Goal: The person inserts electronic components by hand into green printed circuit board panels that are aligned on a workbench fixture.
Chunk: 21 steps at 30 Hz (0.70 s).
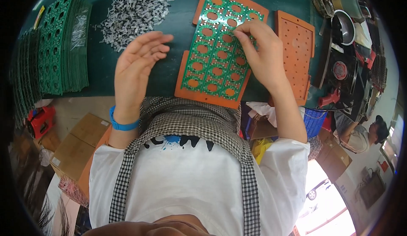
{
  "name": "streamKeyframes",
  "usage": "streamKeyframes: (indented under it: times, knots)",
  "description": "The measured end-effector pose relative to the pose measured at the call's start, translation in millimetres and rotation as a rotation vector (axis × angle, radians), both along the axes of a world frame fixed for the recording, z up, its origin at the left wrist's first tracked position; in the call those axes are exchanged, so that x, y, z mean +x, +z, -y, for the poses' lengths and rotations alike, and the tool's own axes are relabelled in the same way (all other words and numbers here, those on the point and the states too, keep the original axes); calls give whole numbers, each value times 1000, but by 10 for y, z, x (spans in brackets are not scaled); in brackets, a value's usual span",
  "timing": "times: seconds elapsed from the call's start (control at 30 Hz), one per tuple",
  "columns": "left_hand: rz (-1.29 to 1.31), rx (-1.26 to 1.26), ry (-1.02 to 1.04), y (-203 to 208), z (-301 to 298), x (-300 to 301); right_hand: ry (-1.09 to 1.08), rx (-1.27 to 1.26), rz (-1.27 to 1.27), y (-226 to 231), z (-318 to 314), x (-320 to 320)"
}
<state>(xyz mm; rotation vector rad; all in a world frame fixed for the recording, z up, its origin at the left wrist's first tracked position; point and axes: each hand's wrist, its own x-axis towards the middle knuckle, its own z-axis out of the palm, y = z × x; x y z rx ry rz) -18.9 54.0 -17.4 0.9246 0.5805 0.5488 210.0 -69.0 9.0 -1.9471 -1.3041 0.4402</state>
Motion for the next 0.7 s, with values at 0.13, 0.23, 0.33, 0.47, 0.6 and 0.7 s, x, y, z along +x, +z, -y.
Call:
streamKeyframes:
  times: [0.13,0.23,0.33,0.47,0.6,0.7]
  knots:
    - [14,-38,35,-32,-24,-32,184,-46,164,-76,-45,87]
    - [41,-21,40,-73,-16,-20,161,-36,222,-113,-70,96]
    - [63,17,35,-76,-8,5,159,-31,206,-132,-89,109]
    - [51,121,7,-73,13,33,177,-31,207,-149,-104,132]
    - [8,134,3,-62,30,45,144,-31,190,-189,-93,119]
    - [-24,170,11,-50,36,51,108,33,240,-261,-91,96]
